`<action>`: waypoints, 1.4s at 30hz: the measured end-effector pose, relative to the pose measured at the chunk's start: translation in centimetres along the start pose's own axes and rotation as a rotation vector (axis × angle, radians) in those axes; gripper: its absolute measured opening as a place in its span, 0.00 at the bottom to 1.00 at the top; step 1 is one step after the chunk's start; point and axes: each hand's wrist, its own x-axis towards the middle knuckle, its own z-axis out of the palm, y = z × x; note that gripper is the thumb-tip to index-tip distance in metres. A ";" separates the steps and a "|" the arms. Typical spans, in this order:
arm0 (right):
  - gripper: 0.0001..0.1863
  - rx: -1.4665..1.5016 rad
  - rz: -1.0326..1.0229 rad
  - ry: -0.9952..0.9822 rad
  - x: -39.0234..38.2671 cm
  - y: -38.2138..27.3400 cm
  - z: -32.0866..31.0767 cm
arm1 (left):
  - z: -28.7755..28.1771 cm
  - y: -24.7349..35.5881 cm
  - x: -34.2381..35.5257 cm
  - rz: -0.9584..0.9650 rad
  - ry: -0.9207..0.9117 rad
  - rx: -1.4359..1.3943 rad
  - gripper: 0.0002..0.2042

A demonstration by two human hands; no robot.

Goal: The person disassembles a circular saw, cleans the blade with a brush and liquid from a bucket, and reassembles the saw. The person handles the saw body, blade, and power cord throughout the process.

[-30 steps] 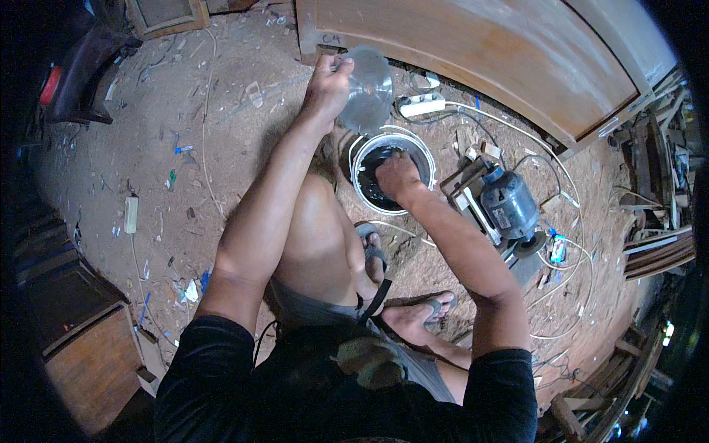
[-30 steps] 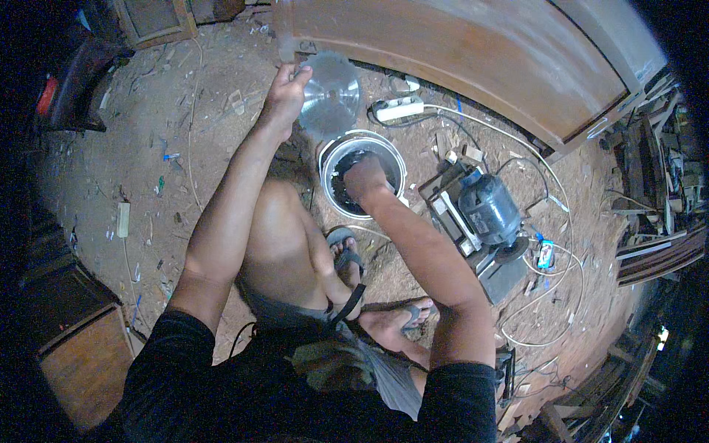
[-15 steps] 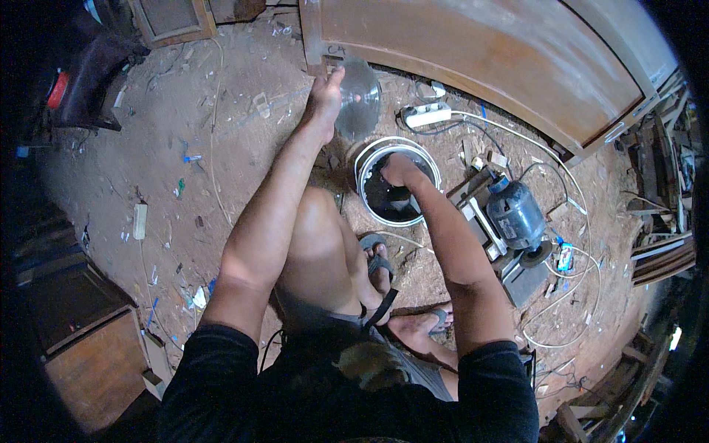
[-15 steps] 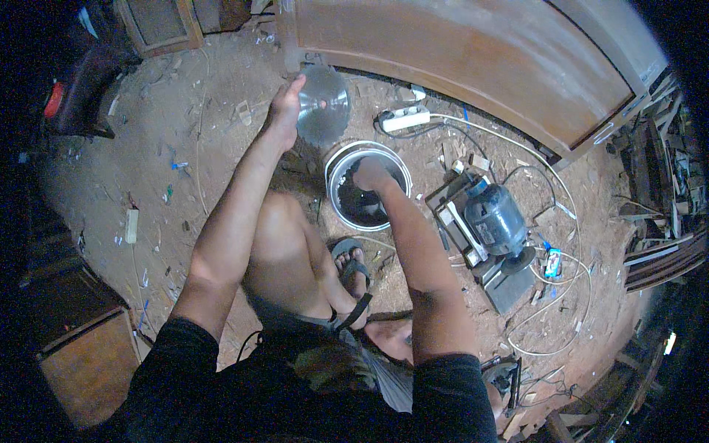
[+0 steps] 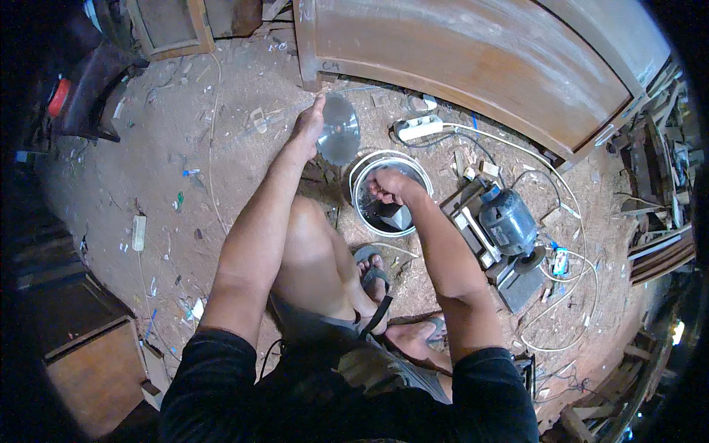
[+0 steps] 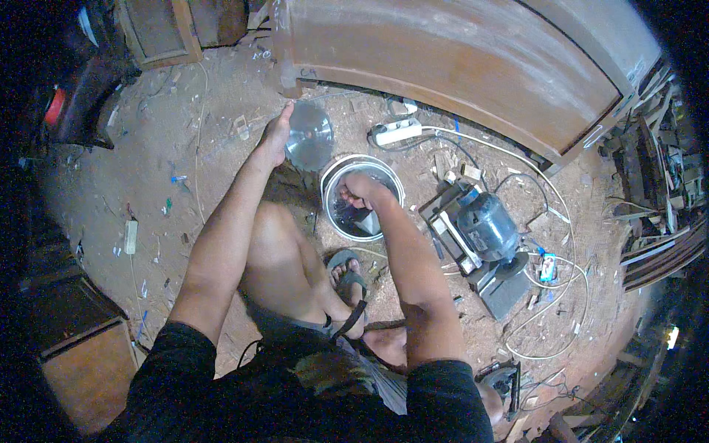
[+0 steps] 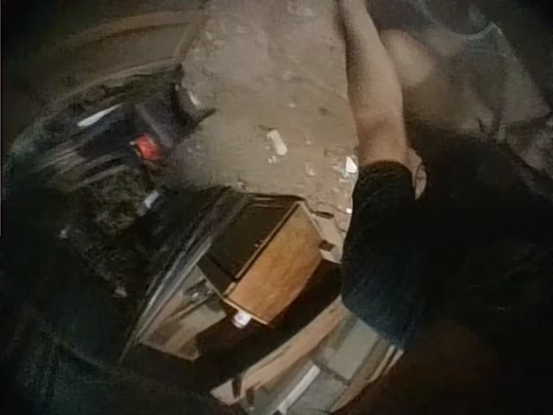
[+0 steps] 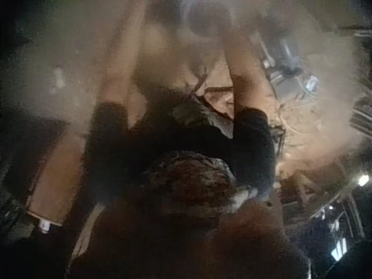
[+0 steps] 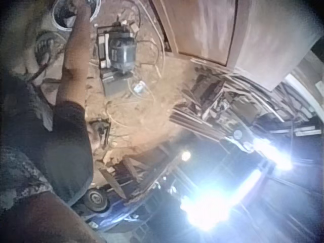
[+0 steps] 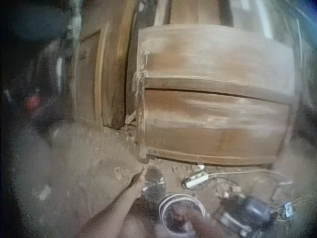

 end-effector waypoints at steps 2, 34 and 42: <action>0.14 0.150 -0.088 0.124 -4.5 -2.0 1.9 | 0.6 0.3 -1.4 -0.016 0.028 0.025 0.31; 0.16 -0.458 -0.190 0.232 1.7 1.2 -0.8 | -2.5 0.8 -3.0 0.408 0.127 0.381 0.14; 0.14 0.466 -0.410 0.238 -11.9 -9.5 4.6 | 0.4 2.4 -5.1 0.583 0.166 0.855 0.17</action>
